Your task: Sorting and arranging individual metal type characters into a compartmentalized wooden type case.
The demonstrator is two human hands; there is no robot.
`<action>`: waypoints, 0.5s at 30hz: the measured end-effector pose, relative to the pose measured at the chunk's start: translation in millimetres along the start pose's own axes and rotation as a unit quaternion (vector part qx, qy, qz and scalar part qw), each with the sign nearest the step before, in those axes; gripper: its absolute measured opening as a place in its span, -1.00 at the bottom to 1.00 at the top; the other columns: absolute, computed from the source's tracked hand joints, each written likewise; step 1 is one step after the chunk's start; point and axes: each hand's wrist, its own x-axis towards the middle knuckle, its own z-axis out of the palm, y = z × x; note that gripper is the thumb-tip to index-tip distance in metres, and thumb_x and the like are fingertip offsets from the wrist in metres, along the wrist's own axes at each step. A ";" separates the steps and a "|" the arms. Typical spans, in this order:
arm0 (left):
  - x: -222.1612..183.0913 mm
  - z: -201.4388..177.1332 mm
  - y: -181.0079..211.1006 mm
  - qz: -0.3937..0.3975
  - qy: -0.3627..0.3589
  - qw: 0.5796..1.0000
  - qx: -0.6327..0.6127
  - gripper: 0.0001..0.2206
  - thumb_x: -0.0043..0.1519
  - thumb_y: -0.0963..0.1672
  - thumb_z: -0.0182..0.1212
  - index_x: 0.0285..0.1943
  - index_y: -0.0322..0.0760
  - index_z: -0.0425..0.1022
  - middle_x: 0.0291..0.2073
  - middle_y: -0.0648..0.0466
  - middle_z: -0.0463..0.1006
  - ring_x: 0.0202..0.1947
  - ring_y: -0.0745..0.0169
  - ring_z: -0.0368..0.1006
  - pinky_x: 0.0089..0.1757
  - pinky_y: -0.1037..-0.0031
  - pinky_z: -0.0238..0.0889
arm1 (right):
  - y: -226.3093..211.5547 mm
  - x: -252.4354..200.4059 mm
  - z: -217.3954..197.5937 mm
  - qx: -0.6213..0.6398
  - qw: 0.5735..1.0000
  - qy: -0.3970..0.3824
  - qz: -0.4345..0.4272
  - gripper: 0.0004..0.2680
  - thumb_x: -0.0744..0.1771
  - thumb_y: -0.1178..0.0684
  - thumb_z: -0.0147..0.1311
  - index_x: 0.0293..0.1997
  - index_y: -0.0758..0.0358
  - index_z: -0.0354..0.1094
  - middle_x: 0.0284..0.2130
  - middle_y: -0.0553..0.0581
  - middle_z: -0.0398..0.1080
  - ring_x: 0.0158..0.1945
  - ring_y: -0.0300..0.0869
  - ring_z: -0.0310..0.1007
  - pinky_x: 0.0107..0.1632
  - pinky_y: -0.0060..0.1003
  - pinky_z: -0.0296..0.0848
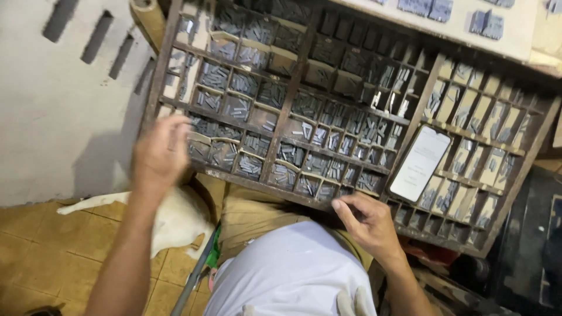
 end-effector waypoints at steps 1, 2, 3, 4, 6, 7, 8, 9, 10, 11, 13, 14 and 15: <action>-6.8 22.6 5.8 -0.001 0.000 1.000 -0.001 -0.74 0.47 -0.03 -0.13 0.19 -0.10 0.43 -0.10 0.07 0.58 -0.17 0.06 0.50 -0.09 0.10 0.42 | -3.4 3.5 3.7 -0.001 1.000 -0.002 0.000 -0.85 0.34 0.03 0.14 -0.30 0.27 0.56 -0.43 0.04 0.58 -0.42 -0.28 0.53 -0.33 -0.41 0.46; -14.2 44.4 11.5 0.083 0.002 0.995 -0.052 -0.76 0.44 -0.08 -0.08 0.16 -0.14 0.46 -0.11 0.04 0.59 -0.16 0.04 0.52 -0.09 0.13 0.44 | -7.6 6.7 7.5 0.021 1.000 0.017 0.003 -0.91 0.31 0.10 0.20 -0.31 0.25 0.59 -0.55 0.13 0.52 -0.53 -0.19 0.45 -0.40 -0.30 0.43; -20.8 64.3 17.4 0.167 0.004 0.981 -0.100 -0.78 0.41 -0.12 -0.03 0.13 -0.18 0.49 -0.13 0.01 0.61 -0.15 0.02 0.55 -0.09 0.17 0.46 | -12.8 10.8 11.8 0.044 0.998 0.037 0.005 -0.96 0.29 0.17 0.25 -0.32 0.23 0.62 -0.67 0.21 0.46 -0.64 -0.10 0.37 -0.47 -0.19 0.39; -28.4 87.0 28.4 0.167 0.005 0.981 -0.100 -0.78 0.41 -0.12 -0.03 0.13 -0.18 0.49 -0.13 0.01 0.61 -0.15 0.02 0.55 -0.09 0.17 0.46 | -16.4 16.1 14.0 0.044 0.998 0.037 0.004 -0.96 0.29 0.17 0.25 -0.32 0.23 0.62 -0.67 0.21 0.46 -0.64 -0.10 0.37 -0.47 -0.19 0.39; -45.2 136.5 51.5 0.410 0.005 0.880 -0.240 -0.81 0.31 -0.26 0.11 0.04 -0.30 0.58 -0.16 -0.08 0.66 -0.13 -0.05 0.63 -0.10 0.27 0.52 | -21.3 22.2 17.4 0.051 0.996 0.065 -0.034 -0.92 0.30 0.20 0.22 -0.19 0.24 0.61 -0.60 0.19 0.49 -0.60 -0.12 0.40 -0.46 -0.22 0.39; -47.8 135.1 61.7 0.409 0.000 0.880 -0.243 -0.81 0.31 -0.26 0.11 0.04 -0.30 0.58 -0.16 -0.08 0.66 -0.13 -0.05 0.63 -0.10 0.27 0.52 | -22.6 23.1 16.2 0.048 0.996 0.065 -0.029 -0.92 0.30 0.20 0.22 -0.19 0.24 0.61 -0.60 0.19 0.49 -0.60 -0.12 0.40 -0.46 -0.22 0.39; -50.2 134.0 72.2 0.419 -0.028 0.868 -0.266 -0.79 0.32 -0.26 0.11 0.09 -0.28 0.56 -0.14 -0.05 0.65 -0.09 -0.04 0.62 -0.09 0.31 0.51 | -23.4 24.0 14.8 0.037 0.995 0.084 -0.050 -0.87 0.31 0.21 0.21 -0.08 0.27 0.56 -0.50 0.20 0.51 -0.52 -0.10 0.46 -0.42 -0.23 0.43; -52.5 134.1 83.5 0.431 -0.056 0.853 -0.289 -0.76 0.33 -0.25 0.11 0.14 -0.27 0.55 -0.12 -0.02 0.65 -0.05 -0.03 0.62 -0.07 0.34 0.50 | -23.3 24.5 12.5 0.024 0.992 0.103 -0.071 -0.81 0.32 0.22 0.21 0.03 0.31 0.52 -0.41 0.21 0.53 -0.44 -0.08 0.51 -0.38 -0.23 0.46; -55.5 132.8 88.4 0.431 -0.060 0.851 -0.293 -0.76 0.33 -0.25 0.11 0.14 -0.27 0.55 -0.12 -0.02 0.65 -0.05 -0.03 0.62 -0.07 0.34 0.50 | -21.9 21.9 10.6 0.020 0.992 0.104 -0.066 -0.81 0.32 0.22 0.21 0.03 0.31 0.52 -0.41 0.21 0.53 -0.44 -0.08 0.51 -0.38 -0.23 0.46; -56.7 130.4 93.1 0.421 -0.069 0.851 -0.305 -0.78 0.33 -0.25 0.11 0.12 -0.27 0.55 -0.14 -0.04 0.66 -0.07 -0.03 0.63 -0.08 0.32 0.52 | -20.4 21.7 9.1 0.033 0.991 0.112 -0.060 -0.84 0.33 0.22 0.19 -0.01 0.31 0.54 -0.43 0.19 0.53 -0.46 -0.10 0.49 -0.38 -0.25 0.45; -58.9 126.4 99.7 0.410 -0.079 0.852 -0.317 -0.79 0.34 -0.25 0.11 0.11 -0.27 0.56 -0.15 -0.06 0.68 -0.10 -0.03 0.64 -0.08 0.29 0.53 | -17.0 20.6 6.6 0.046 0.990 0.119 -0.053 -0.88 0.34 0.22 0.17 -0.06 0.32 0.56 -0.45 0.18 0.52 -0.47 -0.12 0.48 -0.38 -0.26 0.44; -60.1 124.8 101.3 0.408 -0.081 0.851 -0.322 -0.80 0.33 -0.25 0.14 0.11 -0.30 0.54 -0.16 -0.09 0.69 -0.11 -0.03 0.65 -0.11 0.30 0.54 | -15.1 19.5 6.0 0.054 0.990 0.117 -0.053 -0.88 0.34 0.22 0.18 -0.07 0.31 0.57 -0.47 0.18 0.51 -0.48 -0.13 0.47 -0.38 -0.26 0.44; -61.0 122.2 101.6 0.406 -0.080 0.851 -0.324 -0.80 0.32 -0.26 0.16 0.10 -0.32 0.52 -0.18 -0.12 0.70 -0.12 -0.03 0.66 -0.14 0.30 0.55 | -13.4 19.4 6.8 0.064 0.990 0.115 -0.055 -0.89 0.34 0.22 0.19 -0.09 0.30 0.57 -0.49 0.17 0.50 -0.49 -0.15 0.47 -0.39 -0.27 0.44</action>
